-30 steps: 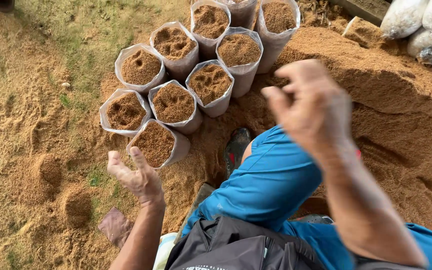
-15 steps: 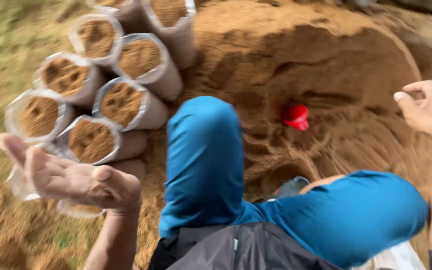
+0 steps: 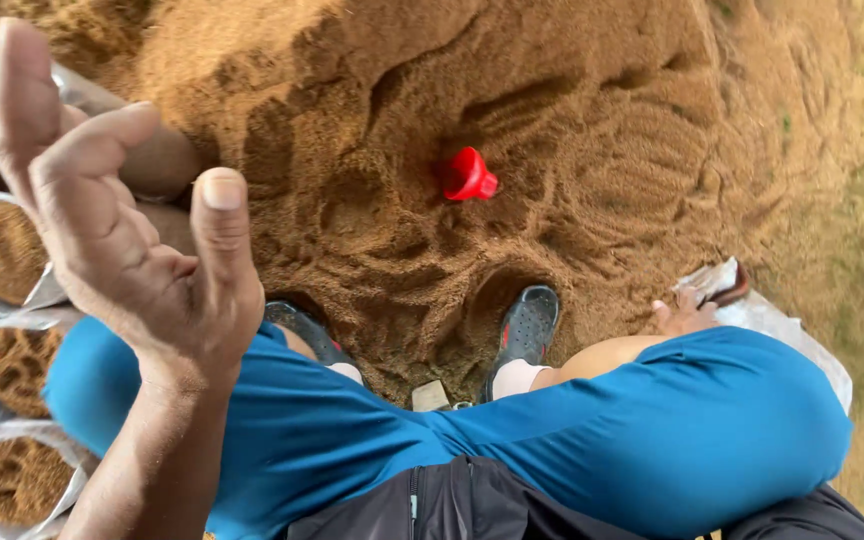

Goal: Filling plastic bags with sawdust using a small scoop

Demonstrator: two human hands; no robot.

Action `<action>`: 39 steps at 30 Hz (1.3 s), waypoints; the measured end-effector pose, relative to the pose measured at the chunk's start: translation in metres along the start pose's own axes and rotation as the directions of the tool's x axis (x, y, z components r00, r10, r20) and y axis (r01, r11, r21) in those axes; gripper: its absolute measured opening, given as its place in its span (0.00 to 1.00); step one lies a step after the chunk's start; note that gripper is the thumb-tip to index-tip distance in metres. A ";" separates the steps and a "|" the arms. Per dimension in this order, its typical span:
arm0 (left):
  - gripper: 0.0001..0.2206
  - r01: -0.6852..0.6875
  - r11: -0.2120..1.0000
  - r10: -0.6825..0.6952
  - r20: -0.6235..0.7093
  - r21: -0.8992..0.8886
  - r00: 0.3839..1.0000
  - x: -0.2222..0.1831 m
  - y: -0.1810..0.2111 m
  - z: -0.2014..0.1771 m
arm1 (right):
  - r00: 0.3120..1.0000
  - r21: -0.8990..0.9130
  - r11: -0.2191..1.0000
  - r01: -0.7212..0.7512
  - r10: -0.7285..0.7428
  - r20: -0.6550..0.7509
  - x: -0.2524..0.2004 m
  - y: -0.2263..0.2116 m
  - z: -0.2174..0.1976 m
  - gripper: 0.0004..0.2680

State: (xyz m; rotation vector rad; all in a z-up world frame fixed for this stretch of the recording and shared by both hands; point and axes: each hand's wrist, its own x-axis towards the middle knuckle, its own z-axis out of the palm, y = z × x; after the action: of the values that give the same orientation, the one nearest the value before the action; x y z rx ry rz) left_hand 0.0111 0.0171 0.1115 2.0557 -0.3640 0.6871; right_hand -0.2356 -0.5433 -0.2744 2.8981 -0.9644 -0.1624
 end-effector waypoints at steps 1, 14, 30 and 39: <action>0.20 0.003 1.000 -0.003 0.018 -0.009 1.000 0.000 -0.001 0.006 | 0.999 0.014 0.999 -0.031 0.030 0.017 -0.017 0.005 0.012 0.18; 0.12 -0.036 0.993 -0.009 0.385 0.109 0.923 -0.007 -0.006 0.035 | 0.926 0.193 0.910 -0.368 0.339 0.169 -0.111 0.040 0.052 0.14; 0.11 -0.067 0.987 -0.001 0.429 0.143 0.903 -0.009 -0.014 0.050 | 0.814 0.443 0.683 -0.581 0.471 0.341 0.020 0.072 0.015 0.08; 0.09 -0.044 0.989 -0.022 0.433 0.141 0.901 -0.009 -0.012 0.052 | 0.740 0.538 0.510 -0.671 0.510 0.439 0.105 0.105 -0.004 0.05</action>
State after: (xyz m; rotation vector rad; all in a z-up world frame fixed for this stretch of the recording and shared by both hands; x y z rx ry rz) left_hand 0.0265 -0.0199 0.0758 2.3476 -0.5935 0.2573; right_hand -0.2138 -0.6898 -0.2669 2.8685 -2.4788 -0.1027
